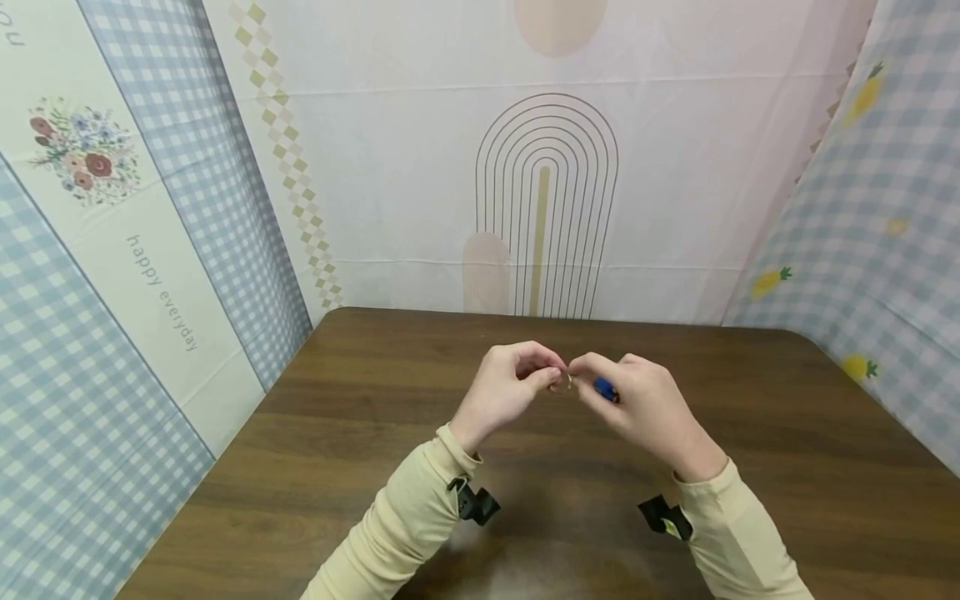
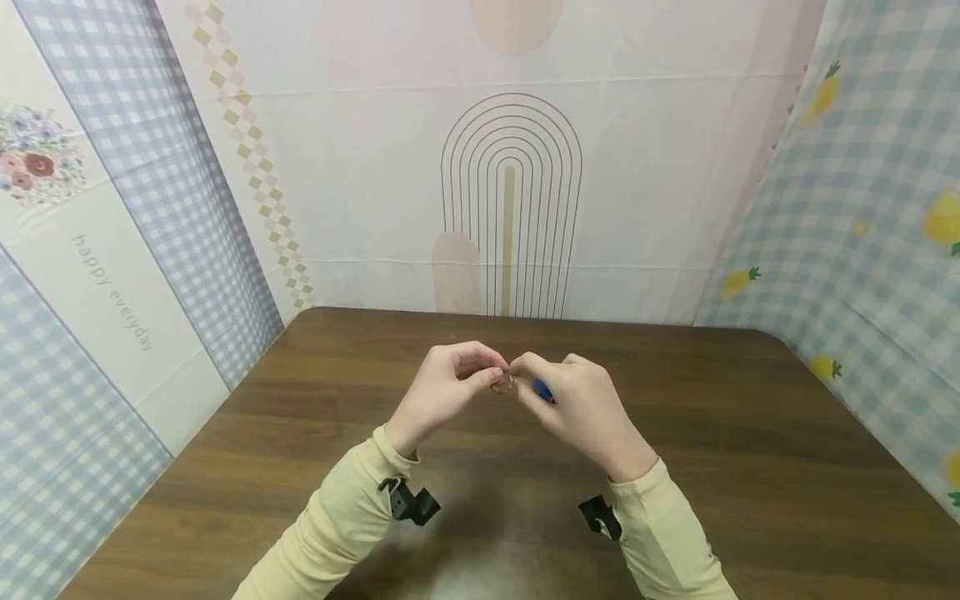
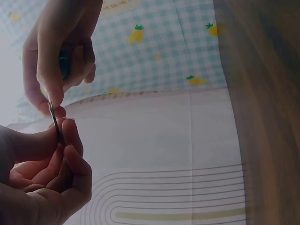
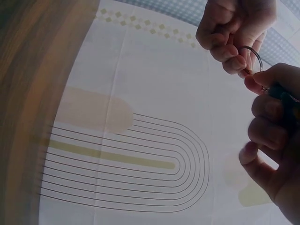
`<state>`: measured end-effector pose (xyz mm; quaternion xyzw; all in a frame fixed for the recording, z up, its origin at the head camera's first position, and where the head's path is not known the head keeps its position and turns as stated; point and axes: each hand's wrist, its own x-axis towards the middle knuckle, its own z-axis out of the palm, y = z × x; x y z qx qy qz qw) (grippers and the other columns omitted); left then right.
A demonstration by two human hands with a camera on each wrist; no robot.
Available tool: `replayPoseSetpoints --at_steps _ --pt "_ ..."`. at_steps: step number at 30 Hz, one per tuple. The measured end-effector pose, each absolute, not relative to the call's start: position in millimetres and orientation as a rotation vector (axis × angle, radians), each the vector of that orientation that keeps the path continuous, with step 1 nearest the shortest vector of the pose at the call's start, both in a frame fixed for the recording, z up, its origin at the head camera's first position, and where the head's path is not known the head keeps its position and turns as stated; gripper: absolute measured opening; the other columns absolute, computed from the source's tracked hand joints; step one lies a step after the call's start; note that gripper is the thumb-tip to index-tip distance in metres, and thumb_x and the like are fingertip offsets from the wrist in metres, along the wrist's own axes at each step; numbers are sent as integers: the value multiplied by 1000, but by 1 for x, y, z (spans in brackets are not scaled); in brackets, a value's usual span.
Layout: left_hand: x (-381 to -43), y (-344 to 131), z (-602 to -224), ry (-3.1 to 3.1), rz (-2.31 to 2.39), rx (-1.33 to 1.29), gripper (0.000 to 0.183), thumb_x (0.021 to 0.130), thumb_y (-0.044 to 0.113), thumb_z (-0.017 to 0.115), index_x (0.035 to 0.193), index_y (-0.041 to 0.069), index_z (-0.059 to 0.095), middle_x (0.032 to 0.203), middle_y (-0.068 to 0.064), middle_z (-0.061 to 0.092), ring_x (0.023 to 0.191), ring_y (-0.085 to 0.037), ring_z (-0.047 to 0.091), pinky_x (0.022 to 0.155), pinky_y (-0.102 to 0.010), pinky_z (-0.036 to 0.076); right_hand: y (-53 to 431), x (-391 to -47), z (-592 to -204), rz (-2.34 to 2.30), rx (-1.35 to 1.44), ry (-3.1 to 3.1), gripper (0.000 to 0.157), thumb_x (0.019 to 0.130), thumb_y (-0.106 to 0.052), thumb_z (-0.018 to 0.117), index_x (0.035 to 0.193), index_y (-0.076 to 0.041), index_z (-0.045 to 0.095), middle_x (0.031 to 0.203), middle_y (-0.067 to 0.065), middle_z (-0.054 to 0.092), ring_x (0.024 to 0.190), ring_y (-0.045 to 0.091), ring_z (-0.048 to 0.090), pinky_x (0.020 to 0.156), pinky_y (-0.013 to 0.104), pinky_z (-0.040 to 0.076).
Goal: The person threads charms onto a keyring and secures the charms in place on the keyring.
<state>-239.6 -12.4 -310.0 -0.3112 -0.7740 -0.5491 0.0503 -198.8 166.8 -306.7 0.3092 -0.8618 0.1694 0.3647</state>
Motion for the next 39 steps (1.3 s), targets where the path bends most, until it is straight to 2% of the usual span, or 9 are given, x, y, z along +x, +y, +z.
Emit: replayPoseSetpoints --at_steps 3,6,9,12,16,19,24,28,39 --pt "-241 -15 -311 -2414 -1581 -939 5 83 11 62 85 10 66 77 -5 68 67 -11 61 53 -17 43 170 -200 -307 582 818 -2385 15 82 -17 63 96 -20 59 68 -15 55 52 0 38 50 16 36" --pt "-243 -18 -311 -2514 -1461 -924 5 84 12 61 85 11 66 77 -3 68 64 -7 58 54 -18 45 177 -207 -310 757 827 -2571 17 88 -25 57 103 -19 54 82 -12 60 57 -1 45 54 18 41" --pt "-249 -18 -316 -2628 -1320 -919 6 83 11 61 85 10 67 78 -3 68 65 -6 58 57 -18 46 185 -218 -320 879 860 -2717 18 90 -29 52 105 -20 53 84 -8 58 64 3 49 57 20 44" --pt "-259 -17 -326 -2765 -1146 -917 6 82 10 63 84 10 68 77 0 68 67 -5 58 59 -17 45 191 -231 -337 998 932 -2830 17 91 -25 50 106 -17 53 84 -3 58 67 10 54 59 23 47" --pt "-270 -16 -344 -2927 -912 -921 4 77 10 67 79 13 69 73 3 68 66 -4 57 62 -18 43 190 -244 -362 1130 1043 -2929 16 91 -10 50 106 -9 53 87 9 61 72 16 61 63 30 52" --pt "-276 -16 -358 -3004 -794 -925 4 72 9 69 73 13 69 70 5 66 64 -5 55 61 -18 42 186 -249 -377 1179 1077 -2996 17 88 -3 51 105 -5 54 87 13 61 70 14 61 63 33 53" --pt "-280 -14 -376 -3093 -670 -964 8 67 7 69 66 15 67 67 7 62 63 -8 52 57 -18 41 179 -250 -390 1285 1038 -3126 18 86 -1 52 104 -1 54 84 13 60 66 15 61 62 32 53" --pt "-277 -12 -384 -3114 -588 -991 13 64 3 66 65 15 66 67 7 60 63 -9 52 55 -19 41 177 -249 -394 1305 969 -3198 20 86 -3 54 105 0 51 83 13 59 63 19 61 60 33 52" --pt "-264 -9 -387 -3090 -466 -1023 15 59 5 73 66 15 64 64 9 54 62 -8 48 55 -19 38 185 -241 -391 1335 849 -3211 29 84 -3 56 111 0 47 86 11 53 56 20 59 55 34 51"
